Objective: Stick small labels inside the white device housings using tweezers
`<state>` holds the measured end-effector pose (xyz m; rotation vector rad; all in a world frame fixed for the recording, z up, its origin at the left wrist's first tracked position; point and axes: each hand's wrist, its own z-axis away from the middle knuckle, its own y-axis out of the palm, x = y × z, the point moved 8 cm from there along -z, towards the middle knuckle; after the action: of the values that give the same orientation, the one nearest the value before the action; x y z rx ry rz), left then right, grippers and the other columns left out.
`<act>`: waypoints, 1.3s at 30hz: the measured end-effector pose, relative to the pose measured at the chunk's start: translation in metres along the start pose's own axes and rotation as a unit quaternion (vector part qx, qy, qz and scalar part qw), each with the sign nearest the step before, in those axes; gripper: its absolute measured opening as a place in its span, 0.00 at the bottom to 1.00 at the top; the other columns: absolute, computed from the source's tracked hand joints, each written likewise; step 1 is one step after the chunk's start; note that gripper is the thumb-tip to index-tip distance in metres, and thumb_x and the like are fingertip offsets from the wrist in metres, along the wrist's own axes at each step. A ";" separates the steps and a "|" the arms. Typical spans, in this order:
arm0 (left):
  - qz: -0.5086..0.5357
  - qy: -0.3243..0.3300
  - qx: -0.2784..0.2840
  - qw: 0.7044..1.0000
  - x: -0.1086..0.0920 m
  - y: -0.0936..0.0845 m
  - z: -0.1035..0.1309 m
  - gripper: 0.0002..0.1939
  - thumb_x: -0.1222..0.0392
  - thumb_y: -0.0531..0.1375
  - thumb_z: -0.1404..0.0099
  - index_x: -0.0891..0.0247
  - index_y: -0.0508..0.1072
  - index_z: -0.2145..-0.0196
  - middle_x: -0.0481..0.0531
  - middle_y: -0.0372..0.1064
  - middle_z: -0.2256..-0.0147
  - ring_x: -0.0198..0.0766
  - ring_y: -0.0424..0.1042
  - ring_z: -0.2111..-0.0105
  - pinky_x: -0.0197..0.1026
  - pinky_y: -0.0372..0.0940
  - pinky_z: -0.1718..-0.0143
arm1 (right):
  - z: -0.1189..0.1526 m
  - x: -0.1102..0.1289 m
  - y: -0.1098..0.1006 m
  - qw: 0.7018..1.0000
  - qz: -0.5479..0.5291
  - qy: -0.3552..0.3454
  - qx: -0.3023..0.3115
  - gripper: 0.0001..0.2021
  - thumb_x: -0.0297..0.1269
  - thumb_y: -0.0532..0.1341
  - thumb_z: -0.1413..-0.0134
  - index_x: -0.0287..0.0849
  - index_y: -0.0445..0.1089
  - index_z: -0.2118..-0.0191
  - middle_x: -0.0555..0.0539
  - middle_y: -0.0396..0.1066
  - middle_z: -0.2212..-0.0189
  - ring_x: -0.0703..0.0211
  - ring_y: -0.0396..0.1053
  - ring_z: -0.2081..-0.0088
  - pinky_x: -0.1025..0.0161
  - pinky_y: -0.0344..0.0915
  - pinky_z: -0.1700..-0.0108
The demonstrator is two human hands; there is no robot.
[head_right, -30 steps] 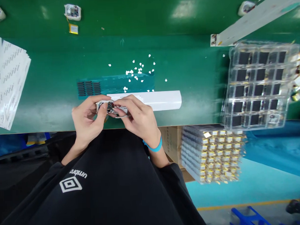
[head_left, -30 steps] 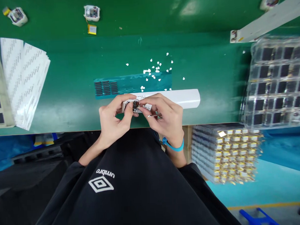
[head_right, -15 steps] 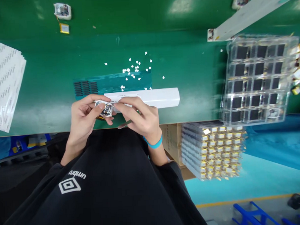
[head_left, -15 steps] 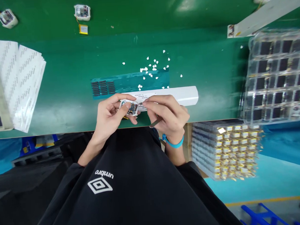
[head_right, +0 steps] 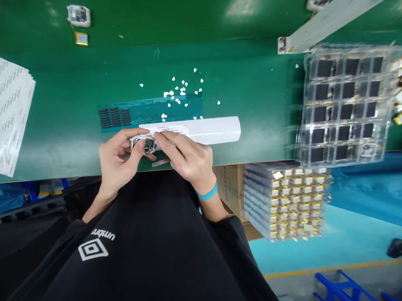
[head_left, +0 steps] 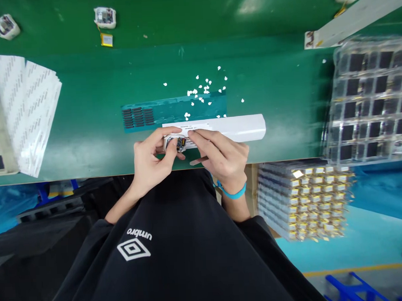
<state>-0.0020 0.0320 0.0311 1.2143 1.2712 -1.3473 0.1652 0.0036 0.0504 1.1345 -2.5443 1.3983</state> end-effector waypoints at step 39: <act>-0.001 0.163 0.004 0.987 -0.012 0.026 0.008 0.07 0.64 0.72 0.29 0.61 0.80 0.54 0.48 0.86 0.64 0.32 0.85 0.70 0.29 0.74 0.67 | 0.016 -0.037 0.022 0.785 -0.476 0.396 -0.028 0.21 0.58 0.68 0.32 0.47 0.80 0.68 0.53 0.73 0.77 0.65 0.65 0.78 0.64 0.65 0.76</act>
<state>0.0249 0.0215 0.0395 1.4834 1.4926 -1.1880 0.1842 0.0207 0.0120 1.1720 -1.1209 1.1027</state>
